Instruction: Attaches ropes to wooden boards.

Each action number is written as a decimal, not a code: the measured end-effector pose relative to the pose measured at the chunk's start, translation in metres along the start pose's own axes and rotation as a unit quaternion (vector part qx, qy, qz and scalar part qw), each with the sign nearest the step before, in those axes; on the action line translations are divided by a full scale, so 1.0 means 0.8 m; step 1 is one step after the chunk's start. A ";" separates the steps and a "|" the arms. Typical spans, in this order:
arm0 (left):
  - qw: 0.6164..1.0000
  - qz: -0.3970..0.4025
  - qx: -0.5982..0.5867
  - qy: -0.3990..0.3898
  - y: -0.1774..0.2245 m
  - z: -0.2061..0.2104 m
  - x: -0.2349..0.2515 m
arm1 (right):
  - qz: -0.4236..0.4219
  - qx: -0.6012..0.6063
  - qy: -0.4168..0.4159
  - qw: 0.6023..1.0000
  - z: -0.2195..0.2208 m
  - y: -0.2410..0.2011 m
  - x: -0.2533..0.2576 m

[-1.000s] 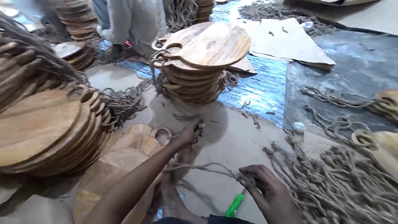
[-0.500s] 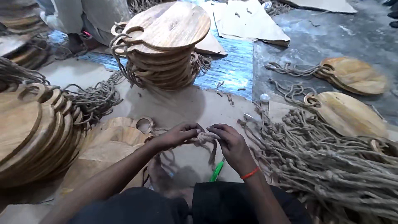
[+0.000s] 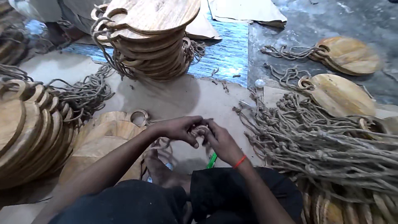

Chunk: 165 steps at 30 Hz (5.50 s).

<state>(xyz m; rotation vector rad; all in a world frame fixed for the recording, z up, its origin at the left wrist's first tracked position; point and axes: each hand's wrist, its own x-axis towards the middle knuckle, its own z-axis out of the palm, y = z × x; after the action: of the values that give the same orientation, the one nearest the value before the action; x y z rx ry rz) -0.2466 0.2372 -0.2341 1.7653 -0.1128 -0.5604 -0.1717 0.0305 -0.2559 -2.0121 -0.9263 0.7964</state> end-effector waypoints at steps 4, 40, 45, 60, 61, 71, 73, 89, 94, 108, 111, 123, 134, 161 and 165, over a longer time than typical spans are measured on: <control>0.991 -0.070 0.053 0.099 -0.084 0.008 0.043 | 0.097 0.007 -0.037 0.995 0.045 0.037 -0.042; 0.972 -0.175 -0.157 -0.001 -0.050 0.055 0.072 | -0.050 0.076 0.257 0.962 0.057 0.131 -0.059; 0.979 -0.172 -0.101 -0.034 -0.059 0.066 0.096 | -0.058 0.036 0.235 0.970 0.051 0.131 -0.070; 0.976 -0.166 -0.135 -0.044 -0.068 0.069 0.085 | -0.073 -0.083 0.246 0.963 0.059 0.133 -0.067; 0.976 -0.167 -0.132 -0.041 -0.066 0.067 0.084 | -0.072 -0.096 0.247 0.962 0.058 0.132 -0.067; 0.979 -0.156 -0.013 -0.131 -0.050 0.071 0.078 | -0.002 -0.031 0.158 0.987 0.057 0.107 -0.077; 0.978 -0.132 0.044 -0.157 -0.034 0.071 0.083 | -0.013 0.004 0.131 0.991 0.049 0.102 -0.074; 0.975 -0.192 -0.104 -0.034 -0.099 0.128 0.105 | 0.309 0.180 0.025 0.933 0.020 0.130 -0.073; 0.969 -0.212 -0.127 -0.014 -0.089 0.111 0.131 | 0.296 0.206 0.066 0.930 0.017 0.151 -0.058; 0.982 -0.152 0.026 0.107 -0.126 0.124 0.159 | 0.315 0.004 0.141 0.939 0.025 0.172 -0.035; 0.982 -0.148 -0.003 0.120 -0.120 0.122 0.157 | 0.314 0.001 0.131 0.940 0.024 0.165 -0.040; 0.976 -0.142 0.077 0.143 -0.135 0.124 0.174 | 0.260 0.034 0.163 0.951 0.029 0.181 -0.040; 0.977 -0.159 0.086 0.114 -0.135 0.123 0.171 | 0.297 0.011 0.119 0.947 0.028 0.176 -0.034; 0.983 -0.066 0.170 0.014 -0.112 0.110 0.133 | 0.214 0.012 0.134 0.967 0.022 0.160 -0.063; 0.991 -0.078 0.110 -0.015 -0.109 0.110 0.147 | 0.242 0.024 0.130 0.961 0.022 0.170 -0.059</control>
<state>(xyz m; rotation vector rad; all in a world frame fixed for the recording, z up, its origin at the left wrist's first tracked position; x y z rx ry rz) -0.1996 0.1405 -0.3664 1.9915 -0.0587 -0.7113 -0.1659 -0.0615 -0.3683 -2.2644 -0.2588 0.7713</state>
